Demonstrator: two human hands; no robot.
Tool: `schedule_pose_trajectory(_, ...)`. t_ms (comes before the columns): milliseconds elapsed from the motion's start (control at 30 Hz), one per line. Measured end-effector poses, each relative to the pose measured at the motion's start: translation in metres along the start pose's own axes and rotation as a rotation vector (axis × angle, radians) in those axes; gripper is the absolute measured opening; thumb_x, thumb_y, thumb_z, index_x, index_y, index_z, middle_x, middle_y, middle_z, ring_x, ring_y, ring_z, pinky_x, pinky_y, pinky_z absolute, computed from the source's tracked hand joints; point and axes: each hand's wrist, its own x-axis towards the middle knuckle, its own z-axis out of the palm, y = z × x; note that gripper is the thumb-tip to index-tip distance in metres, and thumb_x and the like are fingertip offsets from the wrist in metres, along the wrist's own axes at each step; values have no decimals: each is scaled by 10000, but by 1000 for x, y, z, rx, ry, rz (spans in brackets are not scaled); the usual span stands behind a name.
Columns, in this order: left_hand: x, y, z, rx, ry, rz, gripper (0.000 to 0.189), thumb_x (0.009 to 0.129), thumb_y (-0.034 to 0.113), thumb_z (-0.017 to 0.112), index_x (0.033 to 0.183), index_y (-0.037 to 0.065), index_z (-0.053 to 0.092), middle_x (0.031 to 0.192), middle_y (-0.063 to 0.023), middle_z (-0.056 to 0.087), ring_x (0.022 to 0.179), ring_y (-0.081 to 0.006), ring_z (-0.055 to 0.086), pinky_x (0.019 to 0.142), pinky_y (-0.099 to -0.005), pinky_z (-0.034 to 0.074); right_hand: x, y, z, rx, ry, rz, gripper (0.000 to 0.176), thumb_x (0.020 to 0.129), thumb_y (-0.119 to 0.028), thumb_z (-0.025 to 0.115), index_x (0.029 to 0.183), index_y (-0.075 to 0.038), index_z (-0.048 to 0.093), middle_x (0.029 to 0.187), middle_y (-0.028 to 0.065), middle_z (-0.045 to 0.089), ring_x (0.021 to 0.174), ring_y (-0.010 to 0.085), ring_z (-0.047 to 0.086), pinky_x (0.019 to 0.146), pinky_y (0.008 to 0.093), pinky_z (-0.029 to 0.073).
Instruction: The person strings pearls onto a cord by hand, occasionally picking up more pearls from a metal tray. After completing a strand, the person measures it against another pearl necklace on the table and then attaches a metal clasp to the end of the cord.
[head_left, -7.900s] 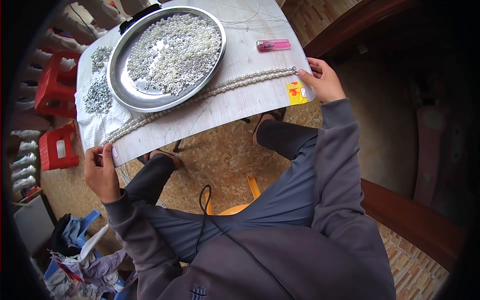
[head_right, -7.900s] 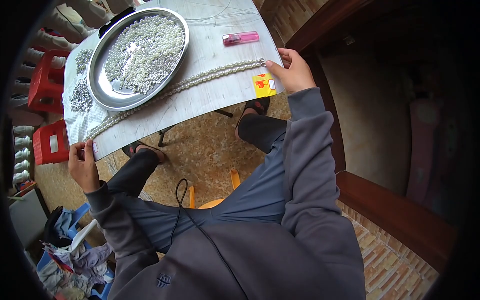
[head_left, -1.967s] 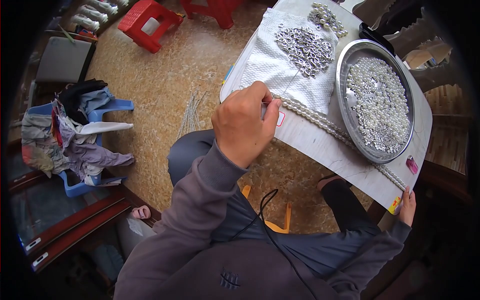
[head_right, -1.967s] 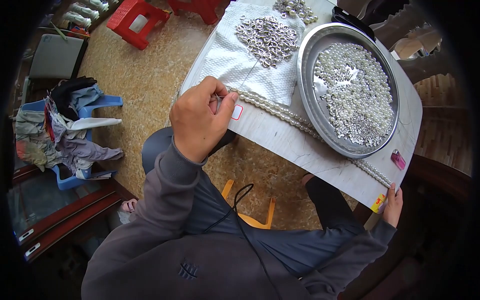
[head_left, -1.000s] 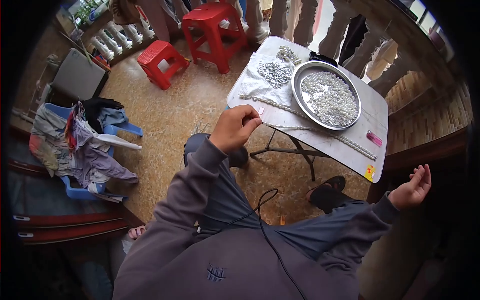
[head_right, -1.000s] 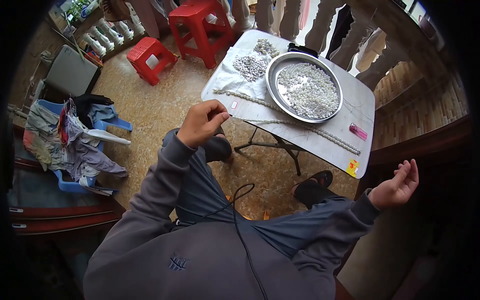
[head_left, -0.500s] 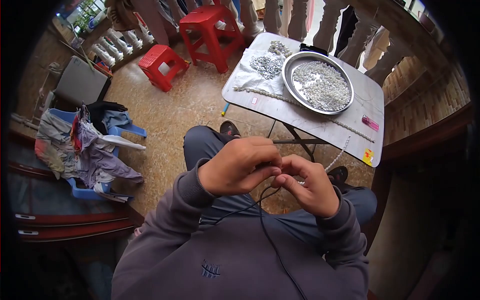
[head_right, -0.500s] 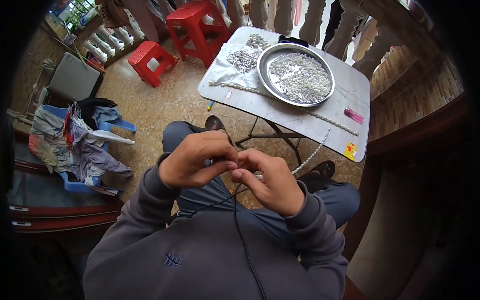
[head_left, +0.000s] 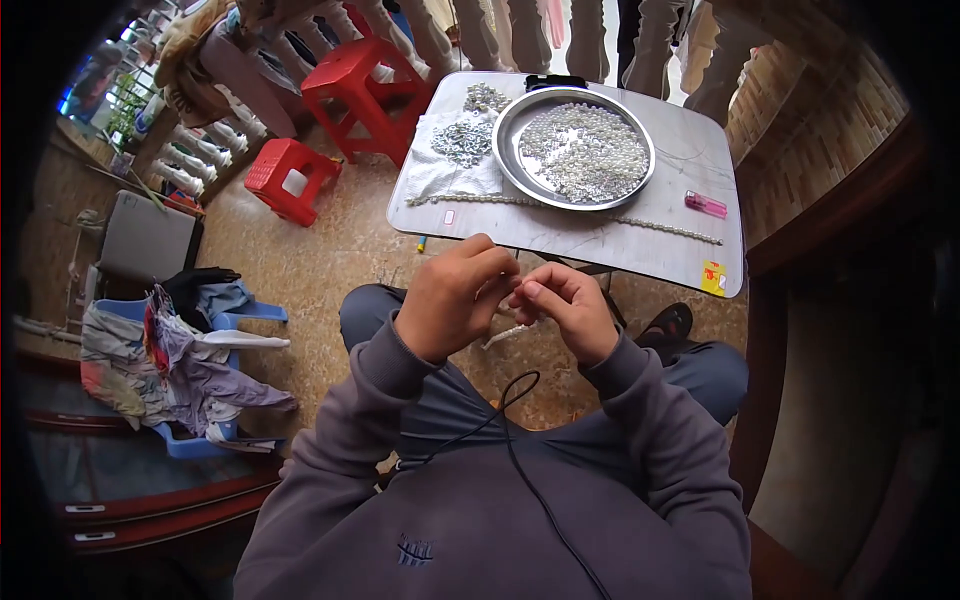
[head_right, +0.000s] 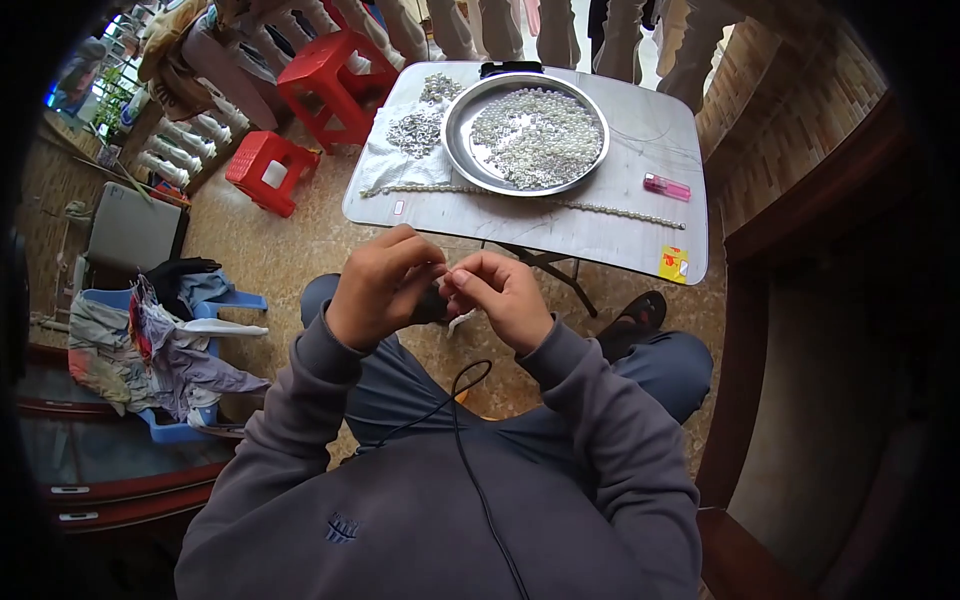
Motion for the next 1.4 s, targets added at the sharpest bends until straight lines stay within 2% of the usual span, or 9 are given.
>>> schedule_pose_trajectory(167, 60, -28, 0, -69, 275, -211, 153, 819, -3, 655, 961, 34, 698, 905, -63, 649, 626, -171, 525, 575, -290, 442, 1, 16, -6, -18, 130, 55, 127, 960, -106, 590, 1001, 5, 635, 878, 105, 689, 659, 135, 614, 634, 224, 506)
schedule_pose_trajectory(267, 98, -71, 16, -18, 140, -175, 136, 833, 27, 642, 935, 54, 729, 914, -80, 657, 625, -207, 539, 600, -312, 462, 1, 21, -12, -54, 192, 44, 122, 961, -103, 583, 995, 1, 636, 873, 99, 690, 656, 129, 613, 623, 220, 503)
schedule_pose_trajectory(333, 114, -97, 34, 135, -58, 16, 171, 845, 42, 616, 948, 74, 749, 897, -96, 647, 666, -249, 568, 641, -354, 485, 4, 23, -14, -98, 239, 33, 118, 961, -99, 576, 989, -2, 638, 869, 93, 692, 652, 123, 612, 611, 215, 499)
schedule_pose_trajectory(500, 123, -123, 52, 526, -68, 98, 211, 832, 24, 635, 984, 90, 764, 847, -101, 627, 707, -255, 582, 656, -353, 472, 7, 19, -30, -51, 334, 76, 116, 965, -100, 572, 978, -6, 637, 867, 86, 693, 651, 110, 611, 596, 207, 493)
schedule_pose_trajectory(700, 131, -126, 60, 562, -124, 14, 208, 848, 58, 620, 992, 89, 768, 834, -98, 602, 785, -269, 588, 718, -364, 477, 1, 16, -37, -36, 362, 82, 119, 966, -101, 567, 973, -6, 637, 863, 79, 694, 649, 103, 609, 585, 205, 490)
schedule_pose_trajectory(833, 146, -138, 50, 556, -100, -227, 222, 847, 113, 587, 955, 125, 780, 888, -118, 618, 881, -311, 607, 792, -380, 506, 0, 17, -40, -34, 350, 87, 119, 966, -101, 568, 972, -6, 639, 855, 79, 695, 642, 102, 608, 582, 204, 491)
schedule_pose_trajectory(1033, 148, -123, 52, 580, -293, -104, 226, 838, 108, 643, 1023, 103, 772, 824, -107, 596, 815, -290, 576, 731, -370, 467, 2, 16, -41, -46, 366, 77, 120, 966, -103, 569, 967, -8, 642, 845, 79, 695, 639, 102, 607, 581, 204, 492)
schedule_pose_trajectory(1167, 140, -124, 51, 560, -353, -12, 176, 828, 120, 660, 963, 91, 768, 837, -108, 598, 769, -283, 578, 700, -363, 470, 1, 15, -41, -51, 364, 79, 121, 966, -104, 569, 961, -9, 644, 840, 79, 696, 637, 102, 607, 584, 204, 494)
schedule_pose_trajectory(1400, 135, -110, 44, 433, -402, -15, 69, 840, 107, 660, 851, 72, 717, 837, -101, 585, 719, -259, 556, 675, -353, 457, 2, 19, -44, -50, 340, 60, 121, 968, -107, 570, 975, -10, 641, 841, 80, 696, 639, 105, 608, 589, 208, 498)
